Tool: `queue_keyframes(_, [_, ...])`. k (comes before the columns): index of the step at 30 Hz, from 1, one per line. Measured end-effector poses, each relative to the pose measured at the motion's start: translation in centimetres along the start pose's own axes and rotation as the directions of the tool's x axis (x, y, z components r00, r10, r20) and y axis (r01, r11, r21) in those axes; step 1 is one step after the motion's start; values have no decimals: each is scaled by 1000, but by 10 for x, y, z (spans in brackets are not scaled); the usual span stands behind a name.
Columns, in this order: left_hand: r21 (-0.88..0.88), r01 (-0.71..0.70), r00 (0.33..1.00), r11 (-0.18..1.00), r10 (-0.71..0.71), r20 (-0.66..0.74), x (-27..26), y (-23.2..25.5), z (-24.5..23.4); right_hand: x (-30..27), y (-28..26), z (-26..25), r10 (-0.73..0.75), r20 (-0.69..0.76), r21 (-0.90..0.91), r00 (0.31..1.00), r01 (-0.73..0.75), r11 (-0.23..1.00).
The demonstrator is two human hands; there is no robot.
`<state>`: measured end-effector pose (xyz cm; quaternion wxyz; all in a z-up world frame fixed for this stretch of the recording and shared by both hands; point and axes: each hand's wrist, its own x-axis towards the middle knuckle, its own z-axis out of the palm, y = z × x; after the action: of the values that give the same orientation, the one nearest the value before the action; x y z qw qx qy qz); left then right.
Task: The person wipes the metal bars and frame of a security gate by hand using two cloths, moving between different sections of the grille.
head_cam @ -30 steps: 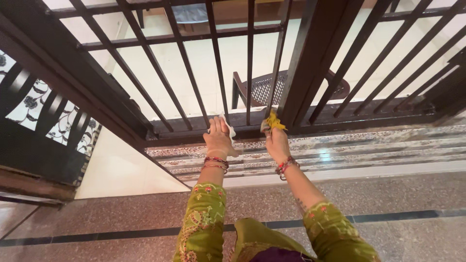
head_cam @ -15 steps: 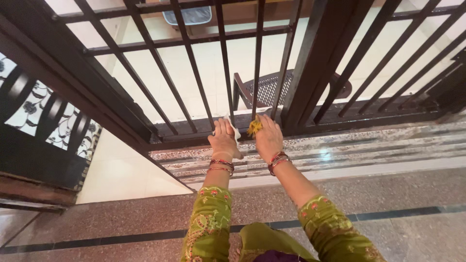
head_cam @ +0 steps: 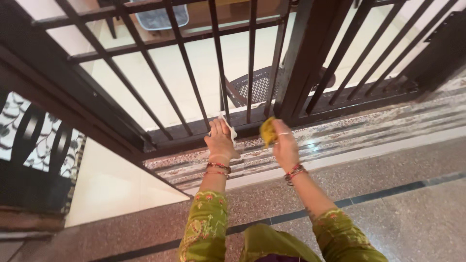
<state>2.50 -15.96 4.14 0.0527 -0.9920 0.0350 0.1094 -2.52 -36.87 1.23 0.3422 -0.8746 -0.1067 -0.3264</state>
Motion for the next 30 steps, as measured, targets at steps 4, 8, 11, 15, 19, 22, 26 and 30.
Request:
queue_keyframes(4, [-62, -10, 997, 998, 5, -78, 2, -2, 8, 36, 10, -36, 344, -167, 122, 924, -326, 937])
queue_keyframes(8, [-70, -18, 996, 997, 12, -88, 0, -2, 10, 84, 12, -59, -67, -406, -117, 911, 21, 993])
queue_keyframes(11, [-72, -13, 996, 997, 6, -87, 0, -2, 6, 99, 17, -56, -98, -415, -204, 905, 12, 979])
queue_keyframes(15, [-77, 25, 999, 997, -27, -37, -1, 0, 1, 89, 41, -39, -81, -357, -140, 930, 33, 990])
queue_keyframes(19, [64, 55, 996, 996, -59, 63, 3, 4, -2, 56, 62, -34, -34, -184, -134, 982, 9, 991])
queue_keyframes(22, [84, 88, 995, 993, -92, 38, 4, 5, 2, 45, 80, -41, -21, -72, -72, 997, 16, 997])
queue_keyframes(26, [40, 133, 991, 990, -133, 9, 6, 7, 4, 57, 88, -69, -5, -244, -36, 970, -4, 999])
queue_keyframes(30, [58, 177, 984, 982, -178, 14, 9, 9, 8, 99, 81, -102, -28, -450, -8, 893, 27, 1000])
